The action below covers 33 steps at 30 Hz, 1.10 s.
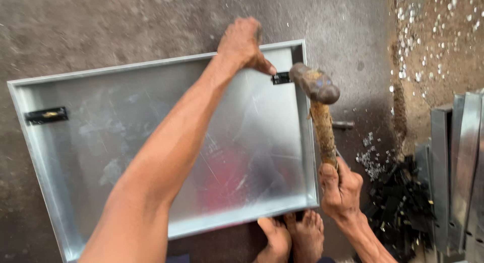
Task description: The person attaches metal hinges to a metal tray using a hammer and pins, then places the completed tray on a stack.
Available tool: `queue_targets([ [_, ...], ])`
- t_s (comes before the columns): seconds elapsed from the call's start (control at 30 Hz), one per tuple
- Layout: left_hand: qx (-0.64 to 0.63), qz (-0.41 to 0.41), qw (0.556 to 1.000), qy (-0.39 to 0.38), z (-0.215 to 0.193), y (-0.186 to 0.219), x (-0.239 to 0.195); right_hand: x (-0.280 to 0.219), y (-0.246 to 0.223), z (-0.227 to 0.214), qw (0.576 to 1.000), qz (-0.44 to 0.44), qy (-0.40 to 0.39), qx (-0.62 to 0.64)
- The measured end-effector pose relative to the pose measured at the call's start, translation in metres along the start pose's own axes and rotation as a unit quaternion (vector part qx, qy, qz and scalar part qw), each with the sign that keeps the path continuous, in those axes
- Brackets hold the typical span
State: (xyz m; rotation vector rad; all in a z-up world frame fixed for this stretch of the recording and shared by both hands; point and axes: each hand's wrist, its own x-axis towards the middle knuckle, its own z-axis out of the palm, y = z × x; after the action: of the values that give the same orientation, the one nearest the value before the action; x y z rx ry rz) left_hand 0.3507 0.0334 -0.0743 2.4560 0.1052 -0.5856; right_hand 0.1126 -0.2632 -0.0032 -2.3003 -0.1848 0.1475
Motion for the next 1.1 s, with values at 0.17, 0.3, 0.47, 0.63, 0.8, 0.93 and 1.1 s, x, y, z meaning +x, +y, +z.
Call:
queue_targets([
  [0.17, 0.016, 0.027, 0.999, 0.039, -0.001, -0.001, 0.001, 0.006, 0.003, 0.003, 0.999, -0.027, 0.012, 0.026],
  [0.3, 0.001, 0.016, 0.998, 0.067, 0.008, 0.0, -0.003, 0.009, 0.016, 0.015, 0.997, 0.053, -0.048, -0.023],
  [0.47, 0.031, 0.017, 0.996, 0.081, 0.001, 0.0, -0.002, 0.005, 0.006, 0.008, 0.99, 0.125, -0.053, -0.023],
  [0.63, 0.021, 0.043, 0.995, 0.089, 0.018, -0.005, 0.001, 0.009, 0.013, 0.016, 1.0, -0.007, 0.004, 0.012],
  [0.8, 0.039, 0.039, 0.995, 0.078, 0.011, 0.0, -0.007, 0.011, 0.0, 0.005, 0.992, 0.096, -0.064, -0.047],
  [0.93, 0.013, 0.048, 0.992, 0.112, 0.013, -0.005, -0.007, 0.026, 0.011, -0.019, 0.994, -0.083, 0.049, 0.052],
  [1.1, -0.001, 0.031, 0.995, 0.092, 0.019, -0.003, 0.001, 0.02, 0.031, 0.009, 0.987, 0.04, -0.052, 0.149],
])
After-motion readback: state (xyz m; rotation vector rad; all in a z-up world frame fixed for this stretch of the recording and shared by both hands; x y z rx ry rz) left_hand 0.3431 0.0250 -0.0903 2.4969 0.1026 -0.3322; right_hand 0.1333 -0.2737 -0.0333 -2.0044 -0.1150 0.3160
